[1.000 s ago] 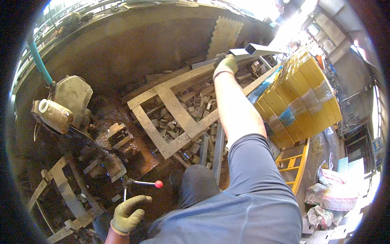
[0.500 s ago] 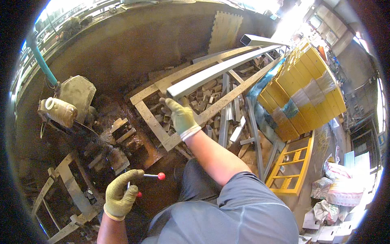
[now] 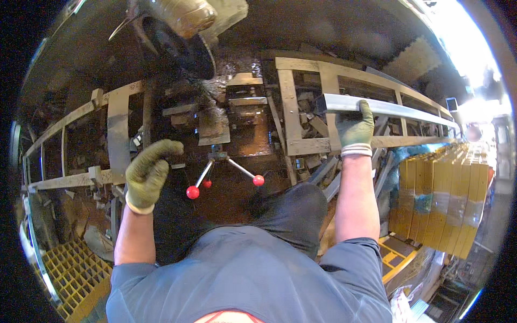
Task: The person measures and cuts metal bars using a chop saw in a workshop. They repeatedly measure the metal, position it in the saw, cut it, and then remove the cut pieces.
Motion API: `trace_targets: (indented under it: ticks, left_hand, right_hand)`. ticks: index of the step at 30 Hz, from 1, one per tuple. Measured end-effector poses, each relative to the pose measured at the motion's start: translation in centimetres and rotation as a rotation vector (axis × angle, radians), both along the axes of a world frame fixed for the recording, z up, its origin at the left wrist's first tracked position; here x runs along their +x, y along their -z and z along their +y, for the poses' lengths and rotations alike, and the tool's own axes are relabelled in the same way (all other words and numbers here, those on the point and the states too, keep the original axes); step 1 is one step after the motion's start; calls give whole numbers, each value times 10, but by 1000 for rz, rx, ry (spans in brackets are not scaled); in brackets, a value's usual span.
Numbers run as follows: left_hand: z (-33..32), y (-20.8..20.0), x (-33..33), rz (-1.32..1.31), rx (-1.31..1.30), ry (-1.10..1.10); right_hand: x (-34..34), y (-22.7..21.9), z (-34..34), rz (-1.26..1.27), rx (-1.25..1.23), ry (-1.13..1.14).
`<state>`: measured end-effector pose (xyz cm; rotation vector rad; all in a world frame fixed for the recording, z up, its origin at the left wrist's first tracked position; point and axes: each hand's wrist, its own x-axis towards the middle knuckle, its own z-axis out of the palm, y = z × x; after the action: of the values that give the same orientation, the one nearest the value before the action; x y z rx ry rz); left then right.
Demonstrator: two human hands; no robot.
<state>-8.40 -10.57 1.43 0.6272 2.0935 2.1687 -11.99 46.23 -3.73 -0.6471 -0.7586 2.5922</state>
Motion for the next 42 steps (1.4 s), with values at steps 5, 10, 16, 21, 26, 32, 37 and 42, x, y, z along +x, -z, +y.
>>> trace_targets:
  ticks: [5,10,16,21,26,32,37,42]
  left_hand:
    - [-28,52,-17,-82,-19,-196]
    - [-15,78,-24,-91,-60,-115]
    - [-15,92,-32,-109,-143,-59]
    - [-14,96,-33,-211,-178,14]
    - [-12,93,-36,-152,-226,35]
    - [-18,95,-37,-215,-183,68]
    - [-12,86,-41,-251,-157,165]
    - [-5,95,-44,-308,-113,215]
  right_hand:
    - [-10,20,-40,-195,47,-74]
    - [-32,27,-88,-297,129,-240]
    - [-58,38,-106,-312,182,-350]
    - [-67,16,-123,-592,461,-567]
    - [-47,-13,-130,-463,1114,-557]
    - [-74,-11,-62,-182,2311,-483]
    - [-83,11,-20,-196,2368,-514]
    - [-90,24,-22,-105,2286,-540]
